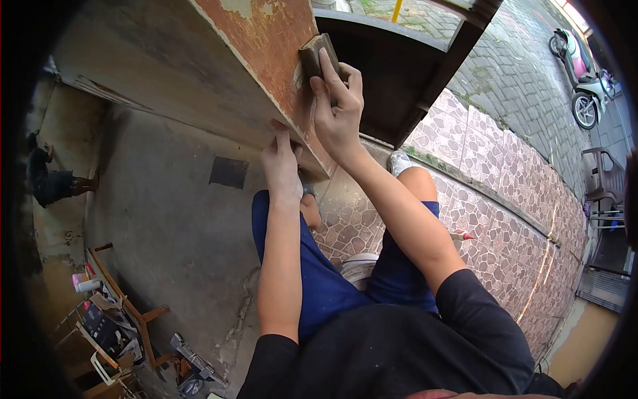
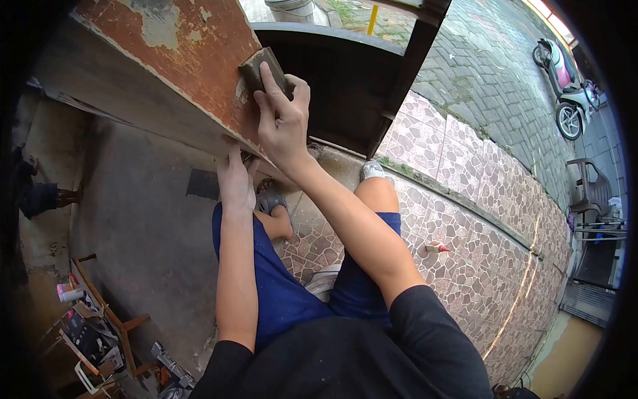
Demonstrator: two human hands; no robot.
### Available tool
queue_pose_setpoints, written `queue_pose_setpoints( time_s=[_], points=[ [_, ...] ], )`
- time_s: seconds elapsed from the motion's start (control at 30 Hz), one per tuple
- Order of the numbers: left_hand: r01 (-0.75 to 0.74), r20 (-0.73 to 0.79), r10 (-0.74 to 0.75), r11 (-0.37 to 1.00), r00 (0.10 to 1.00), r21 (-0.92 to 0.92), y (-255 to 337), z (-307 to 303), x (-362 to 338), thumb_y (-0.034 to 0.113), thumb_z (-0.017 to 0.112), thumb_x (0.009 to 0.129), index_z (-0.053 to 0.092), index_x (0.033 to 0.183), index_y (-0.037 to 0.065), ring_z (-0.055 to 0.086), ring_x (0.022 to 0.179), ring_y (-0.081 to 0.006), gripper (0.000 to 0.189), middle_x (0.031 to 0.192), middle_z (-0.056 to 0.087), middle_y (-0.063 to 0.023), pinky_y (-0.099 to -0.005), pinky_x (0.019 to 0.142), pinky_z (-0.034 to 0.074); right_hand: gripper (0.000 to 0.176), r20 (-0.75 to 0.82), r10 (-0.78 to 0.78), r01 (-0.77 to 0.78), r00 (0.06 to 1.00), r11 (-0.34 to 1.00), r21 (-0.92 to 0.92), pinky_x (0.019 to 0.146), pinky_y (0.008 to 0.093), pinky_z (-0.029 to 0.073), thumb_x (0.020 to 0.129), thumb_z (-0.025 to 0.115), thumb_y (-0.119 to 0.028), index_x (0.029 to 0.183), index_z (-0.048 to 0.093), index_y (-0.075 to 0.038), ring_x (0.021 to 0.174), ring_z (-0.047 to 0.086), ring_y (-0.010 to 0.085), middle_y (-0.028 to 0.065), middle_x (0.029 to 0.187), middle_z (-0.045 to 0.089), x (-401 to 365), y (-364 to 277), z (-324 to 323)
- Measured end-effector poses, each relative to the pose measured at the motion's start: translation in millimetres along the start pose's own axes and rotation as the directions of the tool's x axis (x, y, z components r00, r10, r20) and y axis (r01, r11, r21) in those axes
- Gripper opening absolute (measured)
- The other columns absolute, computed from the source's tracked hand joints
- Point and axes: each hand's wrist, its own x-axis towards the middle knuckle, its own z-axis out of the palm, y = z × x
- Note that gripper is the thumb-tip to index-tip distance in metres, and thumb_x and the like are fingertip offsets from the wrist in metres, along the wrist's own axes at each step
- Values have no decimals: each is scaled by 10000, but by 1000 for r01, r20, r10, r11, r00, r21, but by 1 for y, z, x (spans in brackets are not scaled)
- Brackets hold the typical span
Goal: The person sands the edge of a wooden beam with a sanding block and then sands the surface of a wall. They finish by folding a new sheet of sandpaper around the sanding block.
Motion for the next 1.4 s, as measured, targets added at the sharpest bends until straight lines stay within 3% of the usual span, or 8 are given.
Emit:
queue_pose_setpoints(
  time_s=[0.07, 0.17, 0.27, 0.33, 0.57, 0.7, 1.03, 1.4],
  points=[
    [-18, -56, 18, 1000, 998, -6, 0, 4, 1, 519, 547, 1072, 641, 1280, -73, 555, 968, -87, 634, 1138, 646, -36, -260, 836, 461, 469, 11, 25, -25, 1000, 1000, -12, 820, 345, 501, 973, 650, -18, 1438, 624, -69, 954, 589, 255, 198, 1168, 572, -12, -3, 1],
    [-134, 8, 134, 991, 991, -2, -8, 1, 7, 516, 547, 1073, 636, 1290, -75, 555, 969, -89, 636, 1145, 643, -40, -262, 839, 461, 511, 87, 104, -106, 991, 994, 20, 969, 419, 480, 937, 681, -23, 1437, 641, -120, 1116, 552, 364, 243, 1196, 523, -59, -16, -4],
    [-68, 32, 70, 996, 997, -61, 1, 4, 0, 449, 544, 1085, 510, 1381, -94, 616, 1171, -193, 620, 1325, 594, -138, -331, 976, 516, 504, 38, 93, -94, 995, 995, 16, 973, 415, 468, 947, 676, -36, 1439, 641, -139, 1120, 547, 375, 250, 1194, 522, -33, -9, 0],
    [-44, -19, 44, 998, 999, -37, -1, 5, -1, 473, 539, 1084, 562, 1342, -105, 603, 1095, -158, 633, 1260, 622, -114, -307, 917, 503, 503, 34, 132, -134, 991, 989, 65, 983, 411, 453, 948, 676, -40, 1441, 638, -130, 1122, 542, 384, 263, 1201, 522, -7, -7, 1],
    [-92, -34, 89, 991, 995, -99, -2, 11, 0, 495, 536, 1083, 628, 1262, -108, 568, 941, -105, 635, 1118, 641, -57, -243, 800, 464, 511, 50, 20, -22, 999, 999, 36, 959, 427, 478, 935, 681, -18, 1435, 639, -115, 1096, 550, 385, 277, 1231, 516, -37, -16, 1],
    [-29, -88, 26, 999, 996, -29, 2, 9, -3, 490, 541, 1082, 626, 1278, -110, 599, 1001, -118, 638, 1147, 659, -73, -289, 846, 494, 479, -21, 69, -69, 997, 997, 29, 853, 374, 501, 953, 663, -7, 1429, 627, -54, 982, 585, 304, 215, 1173, 568, -13, -11, 6],
    [-96, 19, 96, 995, 995, 2, -8, -2, 6, 467, 539, 1083, 534, 1370, -77, 642, 1161, -198, 615, 1338, 607, -138, -346, 939, 548, 491, -4, 183, -183, 983, 983, 23, 925, 423, 467, 982, 648, -57, 1470, 592, -85, 1035, 544, 349, 245, 1165, 535, -36, -11, 8],
    [-105, -35, 108, 992, 994, 73, 12, 10, -6, 539, 528, 1072, 654, 1184, -121, 616, 986, -139, 681, 1103, 697, -119, -317, 859, 502, 485, 55, 213, -216, 975, 975, 56, 972, 427, 451, 1000, 632, -77, 1482, 576, -63, 1083, 548, 344, 236, 1181, 537, -76, -22, 7]
  ],
)
